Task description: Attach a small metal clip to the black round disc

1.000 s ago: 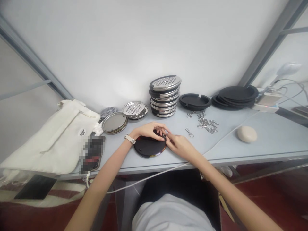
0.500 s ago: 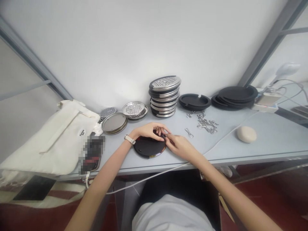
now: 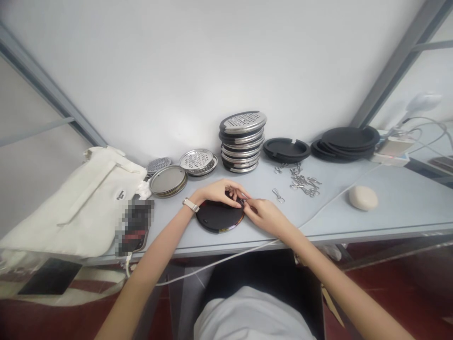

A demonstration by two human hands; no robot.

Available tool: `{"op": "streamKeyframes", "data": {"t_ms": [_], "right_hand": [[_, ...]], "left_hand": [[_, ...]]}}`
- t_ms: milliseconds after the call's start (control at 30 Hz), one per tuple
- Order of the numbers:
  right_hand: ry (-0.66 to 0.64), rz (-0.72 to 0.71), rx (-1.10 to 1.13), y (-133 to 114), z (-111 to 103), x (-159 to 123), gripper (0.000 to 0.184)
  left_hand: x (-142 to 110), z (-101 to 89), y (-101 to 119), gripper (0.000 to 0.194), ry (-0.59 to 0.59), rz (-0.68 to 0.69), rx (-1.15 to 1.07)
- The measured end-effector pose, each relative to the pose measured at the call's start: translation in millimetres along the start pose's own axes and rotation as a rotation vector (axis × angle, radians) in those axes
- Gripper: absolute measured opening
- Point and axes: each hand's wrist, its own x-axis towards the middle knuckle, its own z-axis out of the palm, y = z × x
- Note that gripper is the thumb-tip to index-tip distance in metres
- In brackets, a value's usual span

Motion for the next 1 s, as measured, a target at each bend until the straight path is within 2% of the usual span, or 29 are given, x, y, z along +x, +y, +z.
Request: {"op": "streamKeyframes", "data": {"t_ms": [200, 500, 1000], "right_hand": [[0.005, 0.008, -0.023, -0.9, 1.3, 0.2, 0.034], [0.018, 0.038, -0.070, -5.4, 0.0, -1.4, 0.023], [0.020, 0.049, 0.082, 0.4, 4.3, -0.7, 0.025]], "left_hand": [[-0.1, -0.1, -1.4, 0.047, 0.009, 0.040, -0.020], [0.0, 0.5, -0.8, 0.048, 0.007, 0.021, -0.023], [-0.6, -0.4, -3.0, 0.053, 0.001, 0.034, -0.051]]}}
